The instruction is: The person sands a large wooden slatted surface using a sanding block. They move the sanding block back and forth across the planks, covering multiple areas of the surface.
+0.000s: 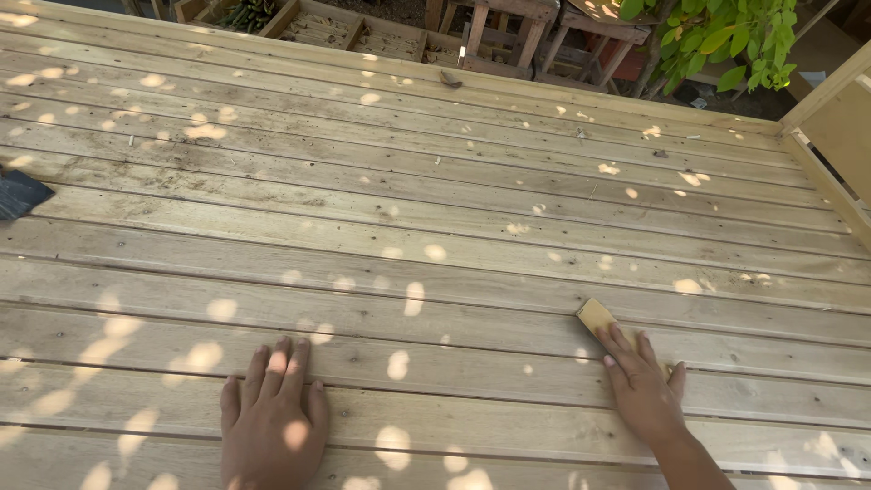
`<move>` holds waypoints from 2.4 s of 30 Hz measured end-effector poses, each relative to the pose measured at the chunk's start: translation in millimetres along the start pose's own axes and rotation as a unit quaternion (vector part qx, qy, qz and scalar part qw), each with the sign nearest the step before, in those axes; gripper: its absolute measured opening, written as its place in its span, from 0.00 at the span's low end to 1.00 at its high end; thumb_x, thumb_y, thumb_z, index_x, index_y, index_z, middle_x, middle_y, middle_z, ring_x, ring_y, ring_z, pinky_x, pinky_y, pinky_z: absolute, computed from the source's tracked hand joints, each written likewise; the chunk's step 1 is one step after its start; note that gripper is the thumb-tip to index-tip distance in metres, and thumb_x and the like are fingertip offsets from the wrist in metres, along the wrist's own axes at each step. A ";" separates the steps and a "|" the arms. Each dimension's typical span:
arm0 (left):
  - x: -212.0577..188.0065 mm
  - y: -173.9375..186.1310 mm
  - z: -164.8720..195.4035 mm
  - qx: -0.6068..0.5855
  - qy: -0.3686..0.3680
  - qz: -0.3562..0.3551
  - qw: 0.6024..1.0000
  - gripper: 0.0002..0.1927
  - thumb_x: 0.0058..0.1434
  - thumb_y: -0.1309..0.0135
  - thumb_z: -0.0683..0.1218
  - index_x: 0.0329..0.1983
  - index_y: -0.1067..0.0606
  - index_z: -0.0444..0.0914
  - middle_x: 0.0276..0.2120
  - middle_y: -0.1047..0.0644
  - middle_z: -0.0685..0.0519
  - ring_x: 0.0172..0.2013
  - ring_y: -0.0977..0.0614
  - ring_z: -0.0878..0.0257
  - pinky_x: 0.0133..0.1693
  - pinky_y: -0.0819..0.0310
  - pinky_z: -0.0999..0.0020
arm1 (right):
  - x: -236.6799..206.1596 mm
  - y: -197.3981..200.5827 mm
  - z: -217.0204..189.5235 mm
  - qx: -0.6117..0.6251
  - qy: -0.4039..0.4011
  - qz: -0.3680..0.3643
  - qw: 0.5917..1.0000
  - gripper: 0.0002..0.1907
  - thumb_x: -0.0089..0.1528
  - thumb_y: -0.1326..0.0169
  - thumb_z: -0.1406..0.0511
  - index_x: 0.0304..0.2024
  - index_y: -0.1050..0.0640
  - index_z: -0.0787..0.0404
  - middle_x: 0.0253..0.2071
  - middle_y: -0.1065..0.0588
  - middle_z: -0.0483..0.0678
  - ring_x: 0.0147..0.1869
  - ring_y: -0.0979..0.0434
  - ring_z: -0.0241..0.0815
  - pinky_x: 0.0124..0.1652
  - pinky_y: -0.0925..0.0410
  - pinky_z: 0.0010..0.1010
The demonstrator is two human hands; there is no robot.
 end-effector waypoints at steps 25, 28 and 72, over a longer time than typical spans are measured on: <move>-1.7 -0.8 3.9 0.001 -0.007 -0.001 1.000 0.35 0.64 0.66 0.58 0.76 0.43 0.52 0.75 0.43 0.56 0.73 0.50 0.56 0.69 0.63 0.47 | -13.6 0.3 -44.2 0.010 0.250 -0.083 0.965 0.25 0.68 0.60 0.56 0.67 0.27 0.34 0.74 0.38 0.25 0.83 0.58 0.37 0.74 0.73 0.55; -2.4 -1.6 3.4 0.019 -0.007 -0.005 1.000 0.35 0.64 0.66 0.58 0.76 0.43 0.52 0.75 0.43 0.55 0.73 0.49 0.56 0.70 0.62 0.47 | -14.1 -7.5 -124.4 -0.009 0.343 -0.103 0.933 0.25 0.69 0.58 0.56 0.68 0.28 0.33 0.73 0.37 0.25 0.83 0.58 0.39 0.74 0.74 0.56; -2.3 -0.6 2.5 0.029 -0.003 0.001 1.000 0.35 0.63 0.64 0.58 0.76 0.44 0.53 0.74 0.43 0.55 0.72 0.48 0.57 0.70 0.62 0.48 | 39.5 -6.0 57.8 -0.038 -0.050 0.016 0.998 0.28 0.69 0.75 0.46 0.74 0.47 0.22 0.80 0.57 0.26 0.84 0.63 0.37 0.74 0.67 0.57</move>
Point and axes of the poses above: each hand's wrist, its own x-axis towards the middle knuckle, its own y-axis out of the back of the hand, z = x × y, the point moved 7 cm from there along x, towards the middle knuckle
